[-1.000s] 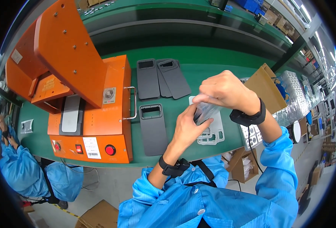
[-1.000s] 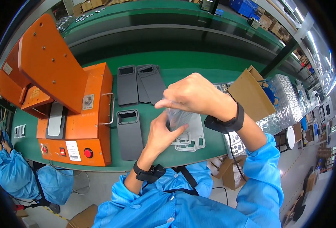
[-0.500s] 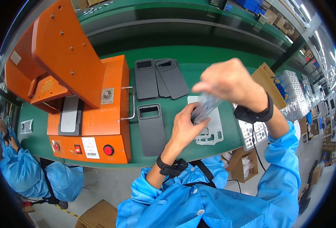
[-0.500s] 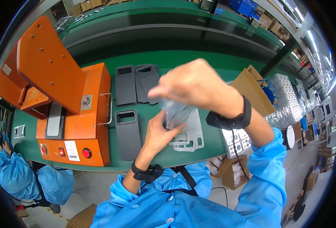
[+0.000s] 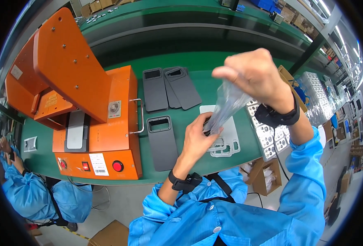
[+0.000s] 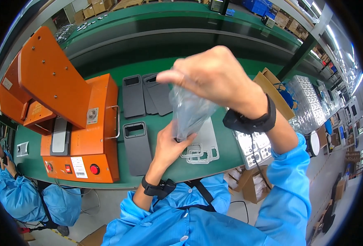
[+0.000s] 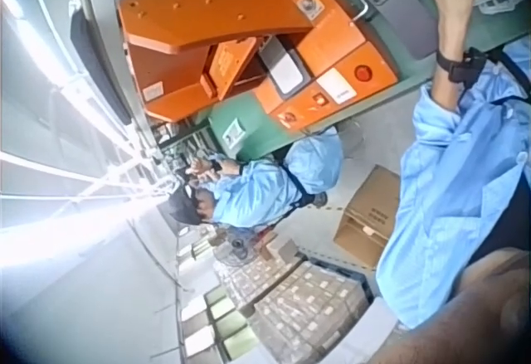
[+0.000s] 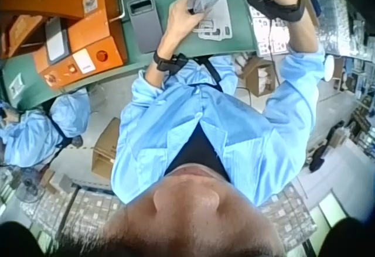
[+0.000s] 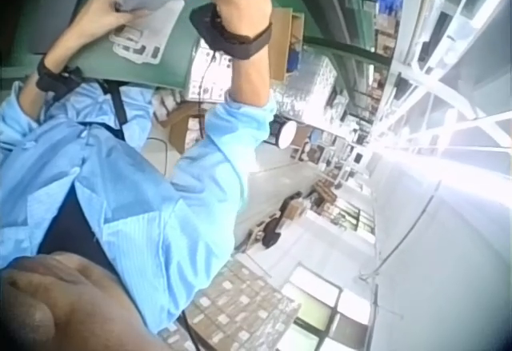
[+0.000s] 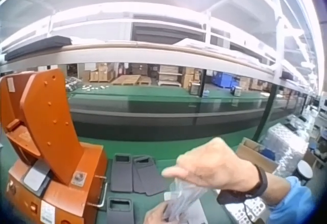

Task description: Assembling camera lens modules into protective phone cases and using a heat press machine.

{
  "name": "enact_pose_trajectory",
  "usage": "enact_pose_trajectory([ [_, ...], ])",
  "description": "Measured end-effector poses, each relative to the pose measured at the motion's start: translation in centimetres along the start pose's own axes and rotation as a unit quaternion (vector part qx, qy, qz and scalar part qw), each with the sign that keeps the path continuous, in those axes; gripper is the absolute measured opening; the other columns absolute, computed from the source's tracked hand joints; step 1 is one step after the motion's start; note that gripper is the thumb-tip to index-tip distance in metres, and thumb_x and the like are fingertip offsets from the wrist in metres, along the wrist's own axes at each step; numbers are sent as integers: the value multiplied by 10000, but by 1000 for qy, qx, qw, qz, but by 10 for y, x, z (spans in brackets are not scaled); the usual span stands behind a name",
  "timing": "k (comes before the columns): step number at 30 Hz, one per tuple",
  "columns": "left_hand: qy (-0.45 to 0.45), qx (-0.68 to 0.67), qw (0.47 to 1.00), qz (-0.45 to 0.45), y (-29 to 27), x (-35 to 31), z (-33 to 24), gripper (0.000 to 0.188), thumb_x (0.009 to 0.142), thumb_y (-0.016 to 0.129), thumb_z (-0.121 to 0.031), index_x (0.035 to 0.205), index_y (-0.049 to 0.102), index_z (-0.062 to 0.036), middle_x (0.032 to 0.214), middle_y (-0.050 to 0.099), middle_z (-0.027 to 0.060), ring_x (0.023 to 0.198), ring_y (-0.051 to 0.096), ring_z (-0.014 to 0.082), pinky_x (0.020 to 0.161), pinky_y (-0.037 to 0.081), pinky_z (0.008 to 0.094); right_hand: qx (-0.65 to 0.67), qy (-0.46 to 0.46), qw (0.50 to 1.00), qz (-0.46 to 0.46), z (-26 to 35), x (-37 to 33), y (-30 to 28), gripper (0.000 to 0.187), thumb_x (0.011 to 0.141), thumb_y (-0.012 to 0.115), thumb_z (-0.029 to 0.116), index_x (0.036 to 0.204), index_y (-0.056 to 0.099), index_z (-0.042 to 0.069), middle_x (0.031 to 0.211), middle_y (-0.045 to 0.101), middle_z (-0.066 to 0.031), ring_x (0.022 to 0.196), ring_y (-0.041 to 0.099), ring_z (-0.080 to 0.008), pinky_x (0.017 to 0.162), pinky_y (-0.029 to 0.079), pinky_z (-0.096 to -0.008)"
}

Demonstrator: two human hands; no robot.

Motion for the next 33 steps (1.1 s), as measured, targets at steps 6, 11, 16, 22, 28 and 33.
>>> enact_pose_trajectory([
  [6,-11,4,1000,6,0,0,-1,418,746,797,-170,1075,615,13,965,698,175,865,692,283,752,527,355,-74,77,992,-71,-5,1,-19,395,881,669,349,588,554,109,498,470,-65,432,488,-269,401,389,-337],
  [11,21,2,1000,-8,-2,-1,3,443,725,803,-161,1093,618,1,934,691,176,842,689,294,745,520,347,-6,14,996,-87,-9,1,-15,194,847,684,268,718,644,129,561,532,-27,472,546,-213,415,423,-321],
  [16,-8,22,999,24,-7,-1,-7,460,686,749,-42,1122,607,1,982,681,173,915,678,316,816,520,361,-51,-23,998,-10,-2,5,-14,108,801,679,180,893,729,209,602,551,-8,506,570,-198,437,445,-307],
  [22,29,44,998,45,-2,-2,4,424,687,598,115,1094,633,4,1096,672,176,1020,658,340,869,532,371,-103,-1,994,-48,-4,9,-7,89,876,665,226,824,721,179,597,554,-29,499,549,-215,444,432,-304],
  [28,39,47,998,10,-10,0,-9,329,754,605,78,1066,667,-7,1003,687,193,900,683,341,777,539,361,-84,117,982,-124,-23,11,-56,241,933,632,240,821,717,45,571,522,-99,465,515,-226,455,403,-312],
  [33,-18,23,1000,7,-9,4,-9,192,890,669,-135,1021,688,5,875,693,181,714,663,299,643,490,324,-70,163,968,-178,-22,-7,-87,329,970,607,272,809,700,1,558,523,-54,471,463,-97,450,355,-252],
])
Point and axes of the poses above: each hand's wrist, its own x-axis towards the middle knuckle, its own y-axis out of the palm, z = x × y, the point moved 4 cm from there along x, towards the middle knuckle
